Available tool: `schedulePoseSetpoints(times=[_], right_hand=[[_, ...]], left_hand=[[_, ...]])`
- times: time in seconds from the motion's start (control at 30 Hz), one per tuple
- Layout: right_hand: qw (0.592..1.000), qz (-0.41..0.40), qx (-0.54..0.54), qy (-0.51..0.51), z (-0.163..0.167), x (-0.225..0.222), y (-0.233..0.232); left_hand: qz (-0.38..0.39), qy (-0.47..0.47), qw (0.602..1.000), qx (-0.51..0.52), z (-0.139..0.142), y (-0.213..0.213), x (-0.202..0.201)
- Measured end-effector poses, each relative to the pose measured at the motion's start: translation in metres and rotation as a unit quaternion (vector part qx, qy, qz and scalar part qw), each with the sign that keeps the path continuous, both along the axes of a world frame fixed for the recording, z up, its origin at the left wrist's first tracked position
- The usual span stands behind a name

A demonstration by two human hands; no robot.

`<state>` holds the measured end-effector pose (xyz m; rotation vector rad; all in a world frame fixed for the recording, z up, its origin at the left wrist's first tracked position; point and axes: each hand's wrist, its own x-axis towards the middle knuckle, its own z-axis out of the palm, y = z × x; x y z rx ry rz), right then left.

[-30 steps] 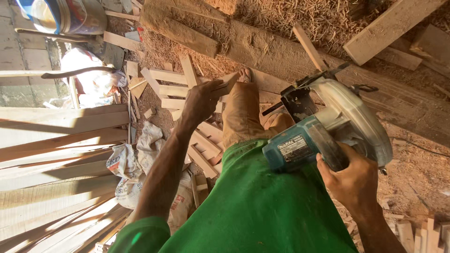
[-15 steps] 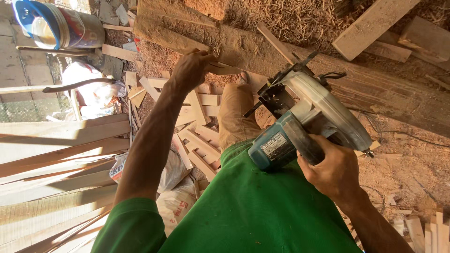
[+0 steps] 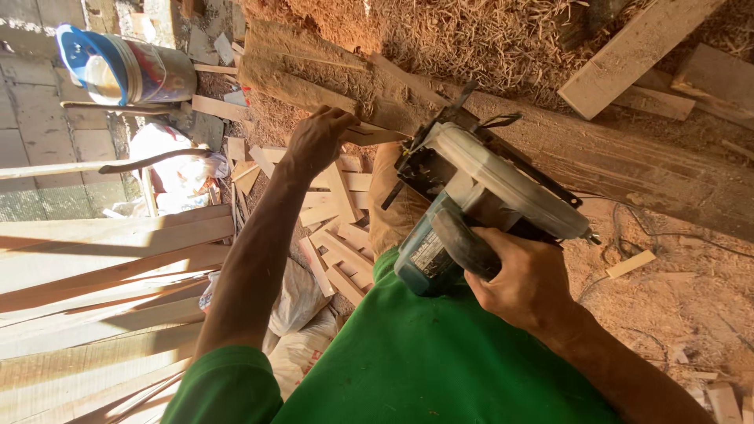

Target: The person cuts thin wooden strips into shorter pieces using a handheld circular saw, working freehand on a wooden beam support. They position each strip with one hand, guide the saw through it, then move the cut piece aside and reach for the next strip, repeating the cycle across the episode.

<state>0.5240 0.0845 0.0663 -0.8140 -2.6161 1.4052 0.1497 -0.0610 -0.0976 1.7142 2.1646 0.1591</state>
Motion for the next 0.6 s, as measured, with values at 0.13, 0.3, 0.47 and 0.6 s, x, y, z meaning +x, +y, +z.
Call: schedulePoseSetpoints(times=[0.13, 0.3, 0.47, 0.6], right_hand=[[0.999, 0.033, -0.022, 0.032, 0.002, -0.034, -0.001], [0.995, 0.082, -0.036, 0.046, 0.005, -0.077, -0.004], [0.986, 0.134, -0.065, 0.079, -0.007, -0.126, -0.012], [0.982, 0.156, -0.096, 0.034, -0.015, -0.153, -0.018]], left_hand=[[0.026, -0.005, 0.999, 0.025, 0.001, -0.004, -0.012], [0.273, 0.021, 0.958, 0.081, 0.026, -0.036, -0.013], [0.445, -0.385, 0.808, -0.010, 0.039, -0.069, 0.016], [0.509, -0.429, 0.743, 0.070, 0.025, -0.062, 0.038]])
